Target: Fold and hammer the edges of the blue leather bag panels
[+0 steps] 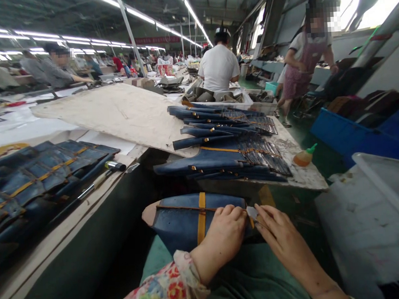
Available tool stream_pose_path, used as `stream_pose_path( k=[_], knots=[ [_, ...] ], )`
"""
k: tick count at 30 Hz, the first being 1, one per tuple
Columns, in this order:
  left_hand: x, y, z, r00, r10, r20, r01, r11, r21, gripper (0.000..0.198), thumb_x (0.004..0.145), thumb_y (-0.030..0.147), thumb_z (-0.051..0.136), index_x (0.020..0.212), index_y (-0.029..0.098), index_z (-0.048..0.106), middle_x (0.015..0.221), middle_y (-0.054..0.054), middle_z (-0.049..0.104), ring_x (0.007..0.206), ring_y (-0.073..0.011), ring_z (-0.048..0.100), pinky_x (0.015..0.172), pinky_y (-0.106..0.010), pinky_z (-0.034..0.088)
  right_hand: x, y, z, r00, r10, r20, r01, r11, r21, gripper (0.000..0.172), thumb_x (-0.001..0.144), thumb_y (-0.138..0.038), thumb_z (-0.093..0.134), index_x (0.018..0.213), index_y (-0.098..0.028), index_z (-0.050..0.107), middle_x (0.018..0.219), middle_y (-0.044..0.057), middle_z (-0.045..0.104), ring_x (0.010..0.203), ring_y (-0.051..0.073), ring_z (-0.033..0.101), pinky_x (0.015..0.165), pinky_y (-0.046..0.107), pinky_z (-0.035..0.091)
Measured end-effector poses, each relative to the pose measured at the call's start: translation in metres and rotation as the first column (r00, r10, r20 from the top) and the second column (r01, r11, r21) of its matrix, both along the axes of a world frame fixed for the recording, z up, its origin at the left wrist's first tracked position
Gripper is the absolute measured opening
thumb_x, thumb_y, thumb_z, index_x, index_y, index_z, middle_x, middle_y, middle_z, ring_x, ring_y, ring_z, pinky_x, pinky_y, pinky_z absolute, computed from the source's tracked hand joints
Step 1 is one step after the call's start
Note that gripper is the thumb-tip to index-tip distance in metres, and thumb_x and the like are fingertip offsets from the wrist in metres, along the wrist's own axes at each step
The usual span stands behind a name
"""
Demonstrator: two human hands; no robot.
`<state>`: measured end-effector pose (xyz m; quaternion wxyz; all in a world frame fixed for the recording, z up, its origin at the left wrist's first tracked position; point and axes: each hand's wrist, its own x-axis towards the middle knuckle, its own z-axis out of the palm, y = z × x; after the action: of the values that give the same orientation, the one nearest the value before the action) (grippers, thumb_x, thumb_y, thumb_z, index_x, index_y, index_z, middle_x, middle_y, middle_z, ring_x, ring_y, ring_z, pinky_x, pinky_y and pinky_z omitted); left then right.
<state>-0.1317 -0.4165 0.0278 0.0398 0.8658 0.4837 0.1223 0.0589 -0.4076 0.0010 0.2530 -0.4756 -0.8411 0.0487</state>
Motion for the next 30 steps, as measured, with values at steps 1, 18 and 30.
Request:
stream_pose_path(
  k=[1,18,30],
  knots=[
    [-0.002,-0.001,0.001,1.000,-0.006,0.003,0.006,1.000,-0.006,0.018,0.090,0.020,0.040,0.104,0.018,0.051,0.105,-0.002,0.055,0.095,-0.0189,0.046,0.080,-0.035,0.041,-0.002,0.000,0.001,1.000,0.007,0.013,-0.007,1.000,0.002,0.043,0.097,-0.041,0.030,0.129,-0.018,0.047,0.115,0.012,0.051,0.105,0.025,0.049,0.088,0.041,0.047],
    [-0.036,-0.008,0.000,0.998,0.062,0.024,-0.062,0.998,-0.005,0.033,0.089,0.017,0.043,0.122,0.020,0.046,0.104,-0.003,0.056,0.099,-0.0174,0.047,0.088,-0.032,0.040,-0.040,-0.005,0.011,0.998,0.069,0.000,-0.069,0.998,-0.011,0.034,0.093,-0.021,0.036,0.119,-0.025,0.057,0.102,0.008,0.057,0.093,0.021,0.053,0.079,0.035,0.052],
    [-0.083,-0.030,-0.010,0.977,0.205,0.061,-0.211,0.971,0.114,0.035,0.087,0.014,0.043,0.121,0.019,0.050,0.119,-0.004,0.055,0.112,-0.0194,0.045,0.100,-0.034,0.033,-0.103,-0.007,0.013,0.984,0.157,0.088,-0.163,0.985,0.057,0.037,0.093,-0.016,0.029,0.121,-0.018,0.054,0.098,0.011,0.056,0.091,0.024,0.053,0.078,0.039,0.051]
  ],
)
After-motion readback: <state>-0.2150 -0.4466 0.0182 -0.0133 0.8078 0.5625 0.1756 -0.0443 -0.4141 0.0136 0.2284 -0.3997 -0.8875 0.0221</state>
